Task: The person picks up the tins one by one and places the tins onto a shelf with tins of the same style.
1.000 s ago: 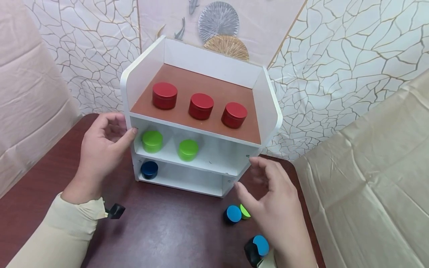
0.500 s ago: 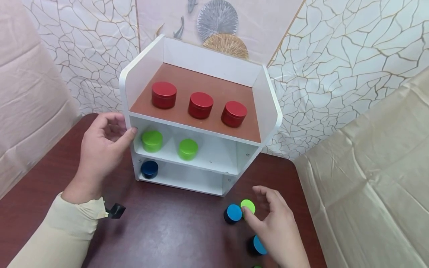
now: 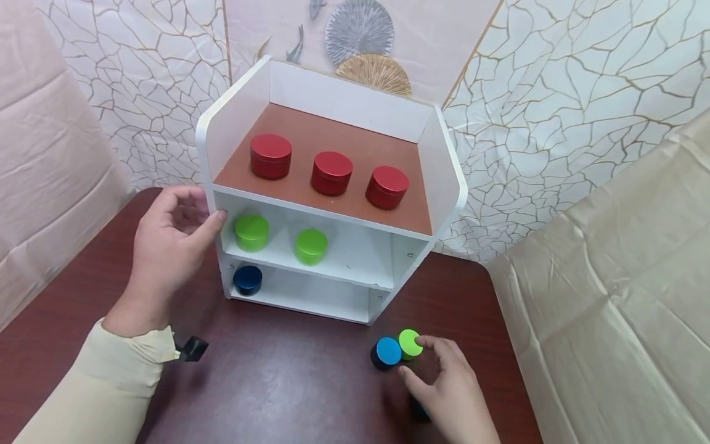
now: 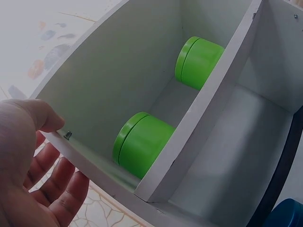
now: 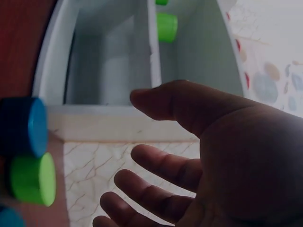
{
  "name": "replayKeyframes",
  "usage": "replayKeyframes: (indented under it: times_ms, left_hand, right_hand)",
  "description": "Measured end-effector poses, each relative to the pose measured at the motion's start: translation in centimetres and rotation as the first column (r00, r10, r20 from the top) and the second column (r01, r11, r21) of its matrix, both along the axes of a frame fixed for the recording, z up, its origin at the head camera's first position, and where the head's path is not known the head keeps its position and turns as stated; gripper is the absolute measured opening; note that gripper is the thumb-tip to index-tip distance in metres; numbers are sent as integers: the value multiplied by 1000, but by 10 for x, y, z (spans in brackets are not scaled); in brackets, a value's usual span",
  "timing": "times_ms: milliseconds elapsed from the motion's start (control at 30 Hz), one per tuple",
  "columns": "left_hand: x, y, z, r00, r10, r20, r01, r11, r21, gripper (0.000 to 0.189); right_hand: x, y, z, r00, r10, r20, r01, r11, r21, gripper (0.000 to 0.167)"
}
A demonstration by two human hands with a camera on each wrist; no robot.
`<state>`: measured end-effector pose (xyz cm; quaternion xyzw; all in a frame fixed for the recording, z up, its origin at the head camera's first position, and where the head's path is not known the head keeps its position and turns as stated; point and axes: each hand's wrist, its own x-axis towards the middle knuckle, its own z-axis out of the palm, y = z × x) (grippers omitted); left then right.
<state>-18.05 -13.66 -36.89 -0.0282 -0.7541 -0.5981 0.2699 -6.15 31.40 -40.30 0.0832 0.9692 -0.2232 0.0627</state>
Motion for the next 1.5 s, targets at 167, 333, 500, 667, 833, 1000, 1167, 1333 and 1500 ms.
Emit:
replayKeyframes:
  times_ms: [167,333,500,667,833,1000,1167,1333,1500]
  left_hand:
    - [-1,1,1,1000,7,-3,-7,1000,-4,39]
    - [0,1,1,1000,10,1,-10,1000,-7,39]
    - [-1,1,0,1000,4,1,-4,1000,-6,39]
    - [-1,0,-1,1000,-4,0,4,1000,-5,38]
    - [-1,0,-1,1000,1,-6,-1,1000,-6,38]
    - [0,1,0,1000,2,-2,-2,1000,-6,38]
    - [1,1,1,1000,-3,1,3,1000,-2,38]
    - [1,1,1,1000,-2,-2,2,1000,-3,38]
    - [1,1,1,1000,4,-3,-4,1000,-8,38]
  right_hand:
    - [1,14,-14,997,-9,80,9,1000,0,71]
    - [3,26,-27,987,-32,155,31,999,9,80]
    - [5,35,-38,974,-53,220,48,999,25,89]
    - [8,41,-45,962,-38,269,34,999,18,93]
    - [11,42,-48,960,-12,278,8,1000,16,89]
    - [12,45,-50,959,4,283,-10,1000,20,85]
    - [17,52,-53,953,-10,304,12,1000,-4,87]
    - [20,58,-56,949,-38,314,44,999,-12,87]
    - [18,60,-59,946,-58,320,63,998,-3,84]
